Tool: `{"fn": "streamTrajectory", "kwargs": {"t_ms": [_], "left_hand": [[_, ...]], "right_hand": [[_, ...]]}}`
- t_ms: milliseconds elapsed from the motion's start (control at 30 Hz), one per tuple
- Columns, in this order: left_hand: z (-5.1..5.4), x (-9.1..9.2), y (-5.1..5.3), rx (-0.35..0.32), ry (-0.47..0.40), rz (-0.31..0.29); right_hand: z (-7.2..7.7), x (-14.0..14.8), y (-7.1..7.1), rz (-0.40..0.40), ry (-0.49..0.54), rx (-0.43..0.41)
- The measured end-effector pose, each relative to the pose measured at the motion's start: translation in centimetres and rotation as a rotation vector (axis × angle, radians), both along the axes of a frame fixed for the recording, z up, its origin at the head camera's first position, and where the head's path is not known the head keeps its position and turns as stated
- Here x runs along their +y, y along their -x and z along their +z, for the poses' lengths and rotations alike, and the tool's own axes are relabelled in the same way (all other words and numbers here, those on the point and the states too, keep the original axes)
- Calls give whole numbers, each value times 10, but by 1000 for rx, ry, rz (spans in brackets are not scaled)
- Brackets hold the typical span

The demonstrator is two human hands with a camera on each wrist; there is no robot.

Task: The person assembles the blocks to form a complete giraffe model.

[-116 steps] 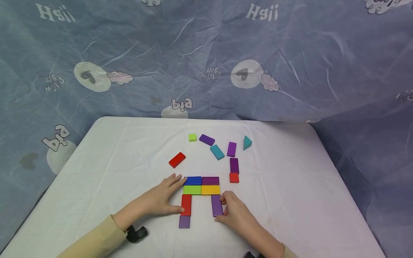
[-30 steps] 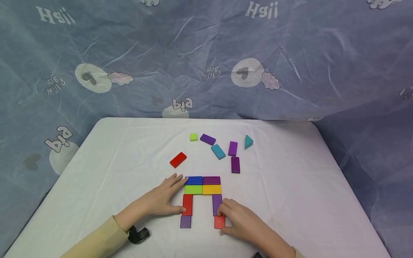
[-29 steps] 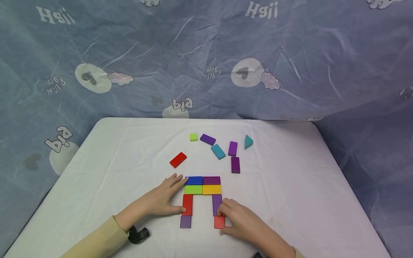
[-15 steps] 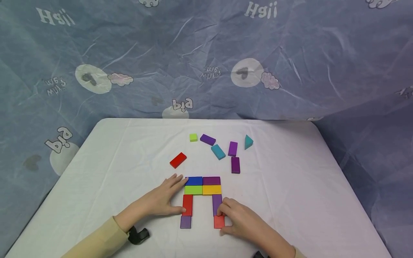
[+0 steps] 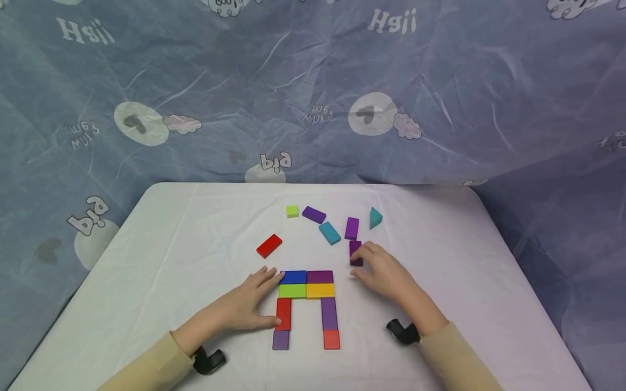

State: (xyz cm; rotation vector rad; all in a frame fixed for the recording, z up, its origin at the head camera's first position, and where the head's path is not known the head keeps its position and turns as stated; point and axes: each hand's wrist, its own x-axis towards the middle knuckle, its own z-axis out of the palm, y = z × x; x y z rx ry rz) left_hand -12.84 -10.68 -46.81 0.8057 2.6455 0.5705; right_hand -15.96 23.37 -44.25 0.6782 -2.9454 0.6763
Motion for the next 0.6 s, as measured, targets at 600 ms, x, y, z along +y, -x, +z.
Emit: {"fn": "streamTrajectory", "kwargs": {"t_ms": [600], "left_hand": [[1,0,-1,4,-4,5]], "right_hand": [[-14,5,31,-33,-1,-141]]}}
